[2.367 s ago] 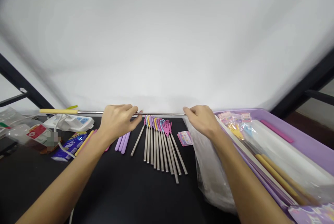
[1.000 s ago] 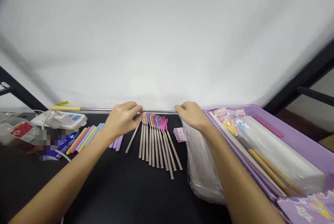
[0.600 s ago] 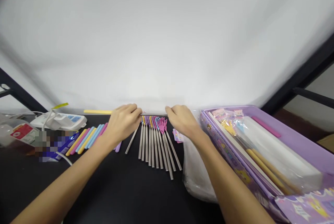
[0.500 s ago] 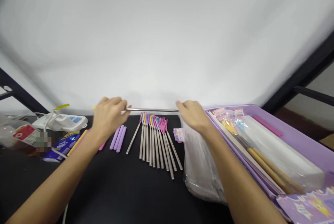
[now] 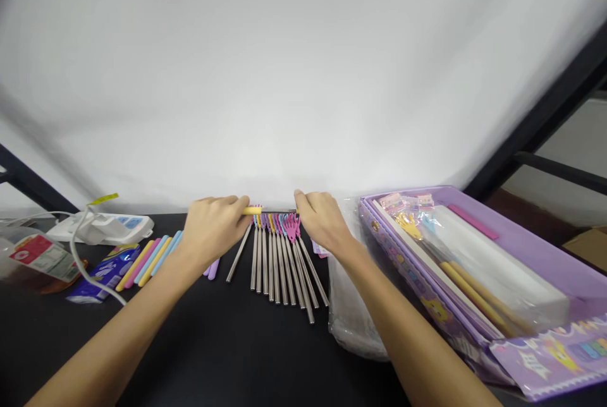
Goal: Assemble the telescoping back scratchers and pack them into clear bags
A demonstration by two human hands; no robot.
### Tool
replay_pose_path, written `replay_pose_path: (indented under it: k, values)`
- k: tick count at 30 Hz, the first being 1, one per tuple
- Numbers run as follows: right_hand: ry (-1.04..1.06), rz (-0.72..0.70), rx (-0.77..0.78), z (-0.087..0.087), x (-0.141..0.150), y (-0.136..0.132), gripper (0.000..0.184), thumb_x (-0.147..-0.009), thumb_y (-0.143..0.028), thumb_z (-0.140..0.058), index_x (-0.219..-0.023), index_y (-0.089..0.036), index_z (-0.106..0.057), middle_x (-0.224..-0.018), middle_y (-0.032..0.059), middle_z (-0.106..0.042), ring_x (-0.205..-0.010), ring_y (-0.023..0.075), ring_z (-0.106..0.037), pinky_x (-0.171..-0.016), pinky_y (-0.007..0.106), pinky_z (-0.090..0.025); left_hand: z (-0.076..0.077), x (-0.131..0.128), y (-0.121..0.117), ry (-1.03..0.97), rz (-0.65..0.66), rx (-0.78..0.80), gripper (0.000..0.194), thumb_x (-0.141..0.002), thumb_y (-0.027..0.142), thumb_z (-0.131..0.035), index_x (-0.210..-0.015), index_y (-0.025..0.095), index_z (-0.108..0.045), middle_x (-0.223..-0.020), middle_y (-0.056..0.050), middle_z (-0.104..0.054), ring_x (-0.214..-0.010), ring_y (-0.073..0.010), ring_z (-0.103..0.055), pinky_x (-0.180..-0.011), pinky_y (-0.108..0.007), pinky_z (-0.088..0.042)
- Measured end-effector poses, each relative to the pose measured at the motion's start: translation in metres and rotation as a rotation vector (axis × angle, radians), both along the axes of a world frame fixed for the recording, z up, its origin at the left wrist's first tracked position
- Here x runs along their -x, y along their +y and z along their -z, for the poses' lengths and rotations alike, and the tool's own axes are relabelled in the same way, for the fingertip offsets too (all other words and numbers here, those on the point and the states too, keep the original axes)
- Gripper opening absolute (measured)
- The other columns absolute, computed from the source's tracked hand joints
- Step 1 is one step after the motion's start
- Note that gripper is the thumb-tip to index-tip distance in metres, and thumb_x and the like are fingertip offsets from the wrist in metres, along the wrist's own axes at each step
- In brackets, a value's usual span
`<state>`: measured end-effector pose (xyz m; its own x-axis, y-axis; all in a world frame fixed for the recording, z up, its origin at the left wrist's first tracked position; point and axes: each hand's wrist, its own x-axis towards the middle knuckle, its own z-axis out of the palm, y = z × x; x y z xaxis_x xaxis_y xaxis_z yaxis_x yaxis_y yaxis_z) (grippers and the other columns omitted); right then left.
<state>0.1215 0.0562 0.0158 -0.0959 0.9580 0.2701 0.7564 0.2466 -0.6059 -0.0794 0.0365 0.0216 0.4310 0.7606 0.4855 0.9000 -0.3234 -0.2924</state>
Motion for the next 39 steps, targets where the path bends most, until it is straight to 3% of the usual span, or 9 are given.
replay_pose_path:
  k: [5, 7, 10, 14, 18, 24, 30, 36, 39]
  values:
    - [0.057, -0.181, 0.093, -0.021, -0.027, 0.005, 0.044, -0.095, -0.045, -0.033, -0.073, -0.019, -0.060, -0.076, 0.0028, -0.065, -0.075, 0.0175, -0.057, -0.068, 0.027, -0.037, 0.008, 0.001, 0.001, 0.021, 0.169, 0.125, 0.028, -0.102, 0.039, -0.037, -0.110, 0.025, -0.060, -0.080, -0.002, -0.070, -0.064, -0.0173, -0.067, -0.049, -0.030, -0.021]
    - [-0.013, -0.090, 0.068, -0.025, -0.044, 0.009, 0.033, -0.094, -0.041, -0.037, -0.089, -0.020, -0.063, -0.092, 0.0046, -0.069, -0.087, 0.0194, -0.060, -0.075, 0.028, -0.040, 0.011, 0.003, 0.002, 0.006, 0.145, 0.162, 0.027, -0.102, 0.038, -0.038, -0.118, 0.027, -0.058, -0.083, -0.002, -0.071, -0.064, -0.0174, -0.067, -0.049, -0.028, -0.023]
    - [-0.280, 0.152, 0.175, -0.022, -0.068, 0.014, 0.026, -0.088, -0.043, -0.048, -0.094, -0.021, -0.061, -0.090, 0.0079, -0.070, -0.081, 0.0225, -0.062, -0.070, 0.031, -0.041, 0.013, 0.007, 0.005, -0.003, 0.139, 0.221, 0.028, -0.102, 0.038, -0.040, -0.119, 0.027, -0.059, -0.085, -0.003, -0.073, -0.069, -0.0199, -0.069, -0.051, -0.027, -0.028]
    - [-0.588, 0.136, 0.406, -0.007, -0.071, 0.009, 0.048, -0.070, -0.058, -0.067, -0.094, -0.017, -0.060, -0.091, 0.0142, -0.069, -0.084, 0.0293, -0.064, -0.064, 0.034, -0.042, 0.015, 0.004, 0.008, 0.006, 0.148, 0.244, 0.030, -0.102, 0.039, -0.040, -0.118, 0.027, -0.062, -0.084, -0.005, -0.073, -0.071, -0.0220, -0.069, -0.053, -0.027, -0.032]
    - [-0.747, 0.093, 0.496, -0.003, -0.051, -0.004, 0.062, -0.061, -0.052, -0.076, -0.106, -0.014, -0.059, -0.108, 0.0213, -0.063, -0.098, 0.0354, -0.063, -0.069, 0.036, -0.042, 0.016, 0.001, 0.007, 0.008, 0.158, 0.223, 0.031, -0.102, 0.040, -0.039, -0.118, 0.029, -0.063, -0.088, -0.004, -0.074, -0.072, -0.0223, -0.070, -0.054, -0.027, -0.033]
    - [-0.790, 0.054, 0.439, -0.005, -0.078, -0.010, 0.036, -0.064, -0.023, -0.069, -0.097, -0.019, -0.055, -0.097, 0.0117, -0.061, -0.083, 0.0260, -0.060, -0.060, 0.030, -0.036, 0.012, -0.001, 0.005, 0.021, 0.161, 0.240, 0.033, -0.102, 0.039, -0.038, -0.118, 0.028, -0.064, -0.084, -0.004, -0.074, -0.070, -0.0233, -0.070, -0.052, -0.028, -0.031]
    - [-0.599, -0.030, 0.256, 0.011, -0.074, -0.033, 0.028, -0.076, -0.043, -0.063, -0.087, -0.021, -0.050, -0.090, 0.0071, -0.059, -0.078, 0.0210, -0.056, -0.066, 0.030, -0.037, 0.012, -0.006, 0.004, 0.044, 0.153, 0.267, 0.031, -0.101, 0.038, -0.039, -0.117, 0.027, -0.063, -0.088, -0.005, -0.074, -0.072, -0.0244, -0.070, -0.055, -0.028, -0.038]
    - [-0.746, 0.017, 0.228, 0.014, -0.079, -0.044, 0.025, -0.066, -0.016, -0.066, -0.086, -0.019, -0.052, -0.091, 0.0084, -0.057, -0.081, 0.0224, -0.057, -0.064, 0.029, -0.033, 0.012, -0.006, 0.004, 0.054, 0.158, 0.282, 0.034, -0.102, 0.041, -0.036, -0.116, 0.025, -0.064, -0.088, -0.006, -0.074, -0.074, -0.0246, -0.070, -0.057, -0.029, -0.040]
    - [-0.722, 0.023, 0.213, 0.012, -0.097, -0.039, 0.024, -0.066, -0.019, -0.067, -0.081, -0.021, -0.049, -0.086, 0.0058, -0.056, -0.077, 0.0209, -0.055, -0.062, 0.028, -0.033, 0.011, -0.007, 0.005, 0.057, 0.154, 0.275, 0.035, -0.102, 0.041, -0.036, -0.116, 0.025, -0.063, -0.087, -0.005, -0.073, -0.073, -0.0249, -0.070, -0.056, -0.029, -0.040]
